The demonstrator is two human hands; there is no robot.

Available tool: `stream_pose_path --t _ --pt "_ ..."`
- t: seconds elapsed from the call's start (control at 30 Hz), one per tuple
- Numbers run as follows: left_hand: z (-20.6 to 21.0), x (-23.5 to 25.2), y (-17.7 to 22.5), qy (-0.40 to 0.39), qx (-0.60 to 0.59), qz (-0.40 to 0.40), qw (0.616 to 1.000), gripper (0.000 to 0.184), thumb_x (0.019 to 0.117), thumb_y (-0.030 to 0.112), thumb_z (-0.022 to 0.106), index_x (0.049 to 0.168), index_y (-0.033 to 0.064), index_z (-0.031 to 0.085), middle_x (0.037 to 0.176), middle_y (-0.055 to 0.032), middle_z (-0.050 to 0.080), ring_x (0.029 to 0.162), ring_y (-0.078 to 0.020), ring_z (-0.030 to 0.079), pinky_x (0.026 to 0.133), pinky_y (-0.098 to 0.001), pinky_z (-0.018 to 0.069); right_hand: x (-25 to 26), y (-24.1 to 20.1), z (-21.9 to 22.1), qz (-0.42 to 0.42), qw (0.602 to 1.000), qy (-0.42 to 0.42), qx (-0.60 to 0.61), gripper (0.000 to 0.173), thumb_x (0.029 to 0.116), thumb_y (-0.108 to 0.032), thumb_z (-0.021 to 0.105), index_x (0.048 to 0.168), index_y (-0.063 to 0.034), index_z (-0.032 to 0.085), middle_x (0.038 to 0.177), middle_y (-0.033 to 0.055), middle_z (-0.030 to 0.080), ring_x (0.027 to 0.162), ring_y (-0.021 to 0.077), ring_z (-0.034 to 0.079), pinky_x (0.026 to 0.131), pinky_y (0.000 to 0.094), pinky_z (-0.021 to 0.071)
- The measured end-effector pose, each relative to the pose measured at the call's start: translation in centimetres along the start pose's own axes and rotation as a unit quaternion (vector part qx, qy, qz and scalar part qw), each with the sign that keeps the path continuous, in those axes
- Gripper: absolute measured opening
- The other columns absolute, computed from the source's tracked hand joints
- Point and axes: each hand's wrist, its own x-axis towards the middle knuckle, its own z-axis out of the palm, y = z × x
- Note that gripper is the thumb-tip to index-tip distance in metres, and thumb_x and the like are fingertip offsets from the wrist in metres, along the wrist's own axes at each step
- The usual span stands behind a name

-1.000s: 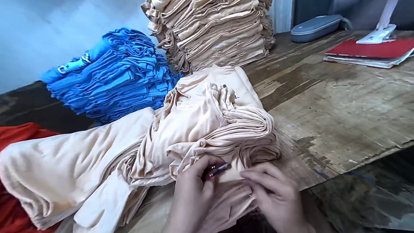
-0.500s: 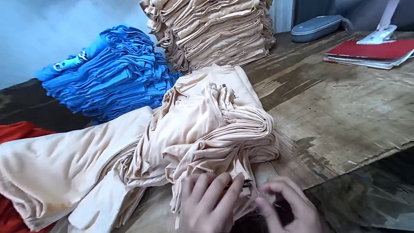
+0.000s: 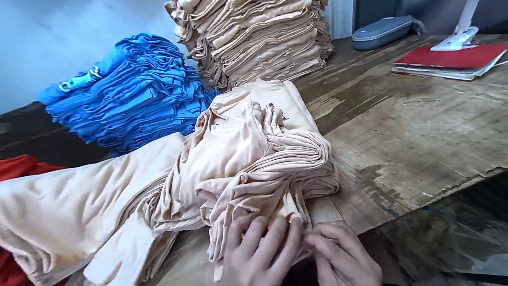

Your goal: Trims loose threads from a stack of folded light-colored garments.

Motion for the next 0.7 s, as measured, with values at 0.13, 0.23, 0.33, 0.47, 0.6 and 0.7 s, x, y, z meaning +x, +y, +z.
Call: stream_pose_path --t 0.13,0.23,0.33,0.47,0.6,0.7 --pt "1.0 0.4 -0.8 0.001 -0.024 -0.028 0.999 0.016 0.0988 0.028 0.064 0.11 0.0223 0.073 0.097 -0.0003 0.071 0.087 -0.0201 0.059 0.081 -0.0409 0.0418 0.3 -0.3 -0.7 0.041 0.999 -0.012 -0.033 0.005 0.091 -0.009 0.076 0.094 -0.012 0.079 0.095 0.0021 0.071 0.094 0.0087 0.067 0.084 0.0218 0.0577" --pt "0.6 0.3 -1.9 -0.083 -0.065 -0.124 0.987 0.029 0.0944 0.046 0.065 0.11 0.0243 0.075 0.092 0.0007 0.068 0.087 -0.0185 0.065 0.077 -0.0436 0.0524 0.8 -0.4 -2.5 0.102 0.979 -0.08 -0.16 0.009 0.0889 -0.021 0.071 0.094 -0.0214 0.078 0.104 0.0007 0.07 0.101 0.0138 0.064 0.088 0.0356 0.0527" --pt "0.3 0.6 -3.3 -0.103 -0.112 -0.188 0.97 0.014 0.0843 0.033 0.068 0.09 0.0253 0.078 0.078 0.0106 0.065 0.073 -0.0038 0.062 0.067 -0.0282 0.0547 1.7 -0.9 -2.6 0.046 0.975 -0.139 -0.164 0.014 0.0922 -0.034 0.067 0.099 -0.0288 0.077 0.115 0.006 0.065 0.111 0.0195 0.058 0.094 0.0418 0.0471" --pt "-0.3 2.0 -4.2 -0.12 -0.146 -0.224 0.956 0.013 0.0802 0.028 0.067 0.087 0.0276 0.079 0.076 0.018 0.063 0.067 0.0073 0.056 0.058 -0.0159 0.0495 3.1 -1.1 1.0 -0.064 0.962 -0.146 -0.219 0.02 0.091 -0.027 0.062 0.102 -0.0322 0.078 0.124 0.0053 0.068 0.112 0.0242 0.061 0.094 0.0449 0.0472" --pt "0.1 2.7 -4.8 -0.119 -0.12 -0.242 0.955 0.013 0.0779 0.027 0.068 0.085 0.0296 0.078 0.075 0.0189 0.063 0.065 0.0069 0.056 0.056 -0.018 0.0483 4.3 0.5 2.2 -0.044 0.935 -0.155 -0.316 0.01 0.0875 -0.029 0.069 0.088 -0.0318 0.079 0.118 0.005 0.072 0.108 0.032 0.065 0.088 0.0542 0.0485" --pt "0.1 2.5 -4.9 -0.1 -0.128 -0.247 0.955 0.013 0.0774 0.026 0.068 0.085 0.0284 0.078 0.076 0.0181 0.065 0.066 0.0068 0.058 0.057 -0.0176 0.0497 3.9 0.7 0.3 -0.024 0.976 -0.124 -0.176 0.013 0.094 -0.036 0.067 0.087 -0.0321 0.077 0.105 -0.0029 0.067 0.11 0.0195 0.059 0.095 0.0448 0.0444"
